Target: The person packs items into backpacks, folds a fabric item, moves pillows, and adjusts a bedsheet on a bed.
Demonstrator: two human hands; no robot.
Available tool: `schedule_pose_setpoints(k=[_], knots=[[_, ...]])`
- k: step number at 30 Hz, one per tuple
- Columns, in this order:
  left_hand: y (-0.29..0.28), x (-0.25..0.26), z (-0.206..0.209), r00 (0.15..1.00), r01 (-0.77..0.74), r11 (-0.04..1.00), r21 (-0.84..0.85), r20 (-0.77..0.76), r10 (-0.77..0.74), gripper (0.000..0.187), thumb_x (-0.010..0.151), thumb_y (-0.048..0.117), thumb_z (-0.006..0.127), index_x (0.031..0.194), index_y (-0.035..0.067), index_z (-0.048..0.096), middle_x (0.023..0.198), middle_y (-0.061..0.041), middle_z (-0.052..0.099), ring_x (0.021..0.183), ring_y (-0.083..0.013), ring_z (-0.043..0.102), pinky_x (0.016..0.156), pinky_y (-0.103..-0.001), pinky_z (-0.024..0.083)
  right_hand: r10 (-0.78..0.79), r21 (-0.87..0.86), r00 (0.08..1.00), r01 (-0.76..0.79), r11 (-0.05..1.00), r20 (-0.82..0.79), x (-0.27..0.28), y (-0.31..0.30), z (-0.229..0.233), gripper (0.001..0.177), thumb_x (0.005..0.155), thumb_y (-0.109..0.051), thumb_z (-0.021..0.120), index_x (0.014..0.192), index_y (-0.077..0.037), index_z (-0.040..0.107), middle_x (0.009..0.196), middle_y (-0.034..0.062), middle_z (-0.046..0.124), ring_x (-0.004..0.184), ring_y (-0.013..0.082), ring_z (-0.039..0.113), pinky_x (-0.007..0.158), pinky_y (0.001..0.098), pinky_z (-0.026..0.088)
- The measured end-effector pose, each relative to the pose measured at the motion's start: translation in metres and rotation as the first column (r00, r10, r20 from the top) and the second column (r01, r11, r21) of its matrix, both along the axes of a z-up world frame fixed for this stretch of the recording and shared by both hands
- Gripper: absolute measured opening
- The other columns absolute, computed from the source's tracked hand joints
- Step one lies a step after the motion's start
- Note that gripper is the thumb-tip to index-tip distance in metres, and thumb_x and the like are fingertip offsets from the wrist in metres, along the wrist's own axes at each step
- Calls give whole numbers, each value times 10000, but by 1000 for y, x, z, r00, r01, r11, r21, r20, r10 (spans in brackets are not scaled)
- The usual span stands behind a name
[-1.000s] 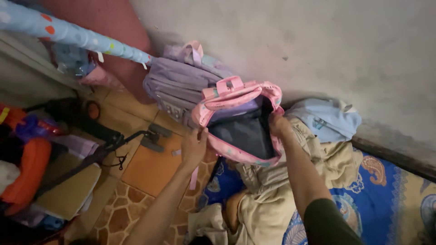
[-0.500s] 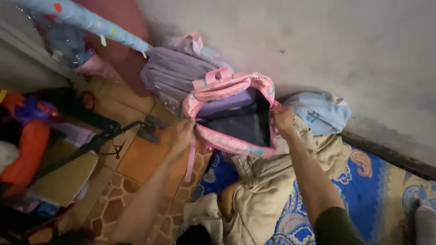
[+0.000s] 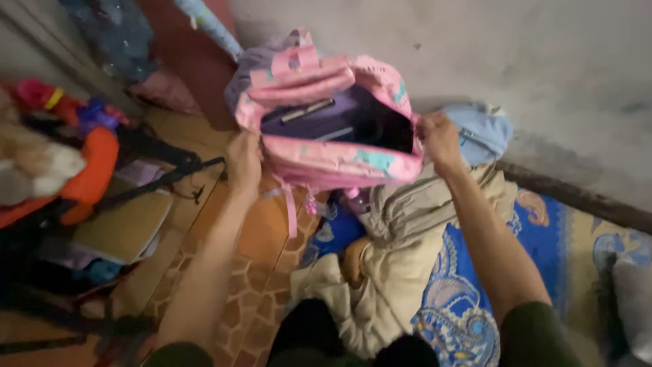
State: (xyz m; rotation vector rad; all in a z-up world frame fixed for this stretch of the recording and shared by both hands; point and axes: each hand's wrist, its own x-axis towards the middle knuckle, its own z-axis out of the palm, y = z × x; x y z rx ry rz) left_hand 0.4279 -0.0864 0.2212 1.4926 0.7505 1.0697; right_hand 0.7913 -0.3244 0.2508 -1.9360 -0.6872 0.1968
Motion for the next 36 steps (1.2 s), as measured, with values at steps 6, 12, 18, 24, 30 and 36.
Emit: schedule_pose_setpoints(k=[6,12,18,24,30,36], knots=[[10,-93,21,956,55,964,-261,294,26,289,1028,256,560,761,147,548,688,63,473,606,-63,446,563,-259,374,140,225,989,-127,966,-46,-103,-2,35,260,982,-165,560,966,27,734,823,82,697,721,162,621,650,308,518],[5,-175,-11,952,99,922,-373,306,22,294,1017,272,530,738,196,478,666,89,402,543,-55,358,490,-264,279,140,-20,985,-139,990,105,-165,7,26,350,955,-203,525,819,36,742,714,155,711,649,233,670,630,371,525],[-9,-217,-45,902,-28,999,46,-429,45,406,1033,333,500,764,58,630,699,-134,640,654,-258,611,628,-419,453,212,-368,947,-113,923,240,-170,25,-51,293,890,-212,612,758,-5,771,736,192,700,673,270,666,650,417,494],[-7,-226,-56,922,3,975,224,-378,84,379,1038,338,506,905,15,654,853,-226,659,811,-377,670,741,-457,485,13,-203,995,-34,979,-102,-194,16,-72,238,781,-184,641,722,23,743,753,209,727,694,282,704,657,433,521],[-7,-248,-47,925,44,994,96,-380,-4,389,1043,319,512,890,-19,628,776,-242,640,754,-377,640,703,-458,470,-15,-362,996,-19,932,-90,-188,15,-65,248,791,-248,657,775,-28,771,772,184,717,744,292,672,675,453,480],[17,-243,-69,974,33,967,255,-224,26,367,1020,297,494,879,-4,650,780,-144,645,710,-231,607,660,-410,455,430,-350,675,-263,899,600,-179,7,-53,232,871,-207,587,843,-97,789,830,123,718,796,260,647,713,440,475]])
